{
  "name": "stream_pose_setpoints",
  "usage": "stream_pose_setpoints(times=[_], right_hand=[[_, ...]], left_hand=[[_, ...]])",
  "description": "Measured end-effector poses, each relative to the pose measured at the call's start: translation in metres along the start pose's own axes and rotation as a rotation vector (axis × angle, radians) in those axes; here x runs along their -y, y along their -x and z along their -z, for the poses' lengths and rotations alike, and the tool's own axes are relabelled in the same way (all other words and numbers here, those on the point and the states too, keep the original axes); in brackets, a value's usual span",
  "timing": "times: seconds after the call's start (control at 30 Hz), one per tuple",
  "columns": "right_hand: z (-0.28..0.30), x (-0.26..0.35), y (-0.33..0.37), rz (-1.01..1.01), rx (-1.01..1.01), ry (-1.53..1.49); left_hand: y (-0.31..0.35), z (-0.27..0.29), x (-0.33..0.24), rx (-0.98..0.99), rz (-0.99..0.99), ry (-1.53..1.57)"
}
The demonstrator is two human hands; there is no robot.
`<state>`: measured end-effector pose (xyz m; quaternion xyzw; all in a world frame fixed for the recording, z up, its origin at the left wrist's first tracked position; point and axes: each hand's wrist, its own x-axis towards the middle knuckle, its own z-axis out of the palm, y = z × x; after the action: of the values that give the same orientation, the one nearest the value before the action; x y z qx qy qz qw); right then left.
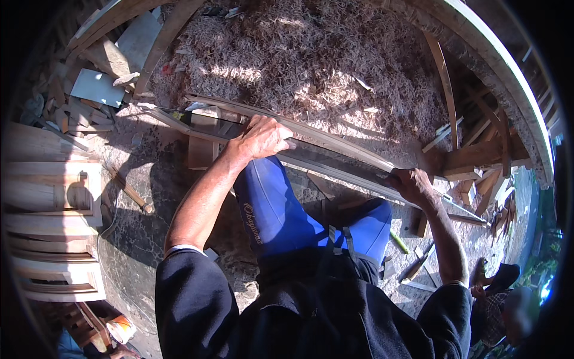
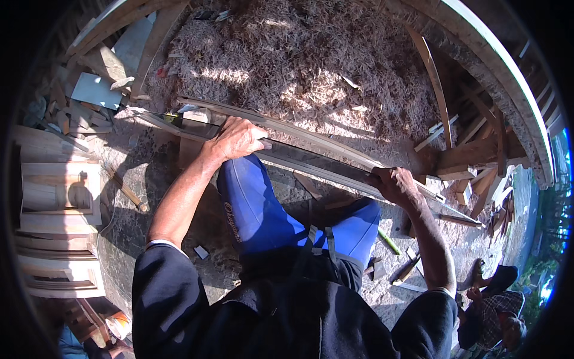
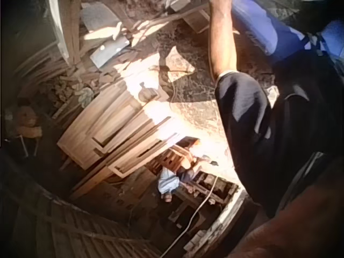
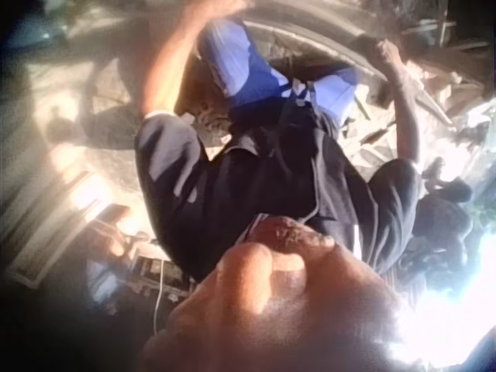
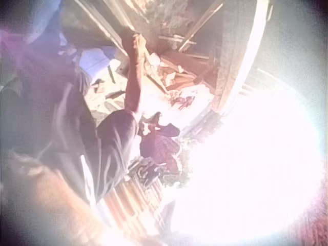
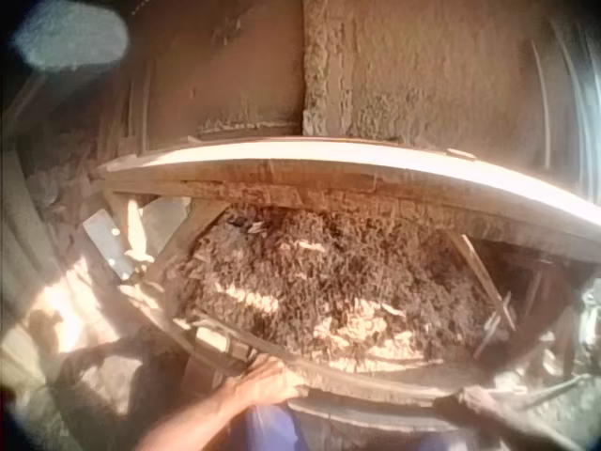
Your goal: The person assembles a curved wooden frame by fitting pieces together, marking with a pencil, and trimming with a hand saw and chisel. The person repeatedly checks fit and alignment while working on the ground.
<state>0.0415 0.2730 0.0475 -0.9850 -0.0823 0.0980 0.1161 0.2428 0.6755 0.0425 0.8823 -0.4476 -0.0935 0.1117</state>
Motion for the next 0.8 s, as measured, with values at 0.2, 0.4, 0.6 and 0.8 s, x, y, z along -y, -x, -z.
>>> stream_pose_setpoints(times=[0.2,0.4,0.6,0.8], right_hand=[[-0.001,-0.003,0.000,0.020,-0.016,-0.005],[0.012,0.012,-0.005,-0.092,0.056,-0.002],[0.015,0.024,-0.004,-0.109,0.033,-0.072],[0.010,0.045,-0.019,-0.103,0.019,-0.085]], left_hand=[[0.000,0.001,-0.002,-0.010,0.012,0.054],[-0.004,0.004,-0.004,0.096,0.102,0.017],[0.002,-0.004,0.002,-0.005,-0.002,0.104],[0.020,0.003,-0.006,-0.339,-0.144,-0.044]])
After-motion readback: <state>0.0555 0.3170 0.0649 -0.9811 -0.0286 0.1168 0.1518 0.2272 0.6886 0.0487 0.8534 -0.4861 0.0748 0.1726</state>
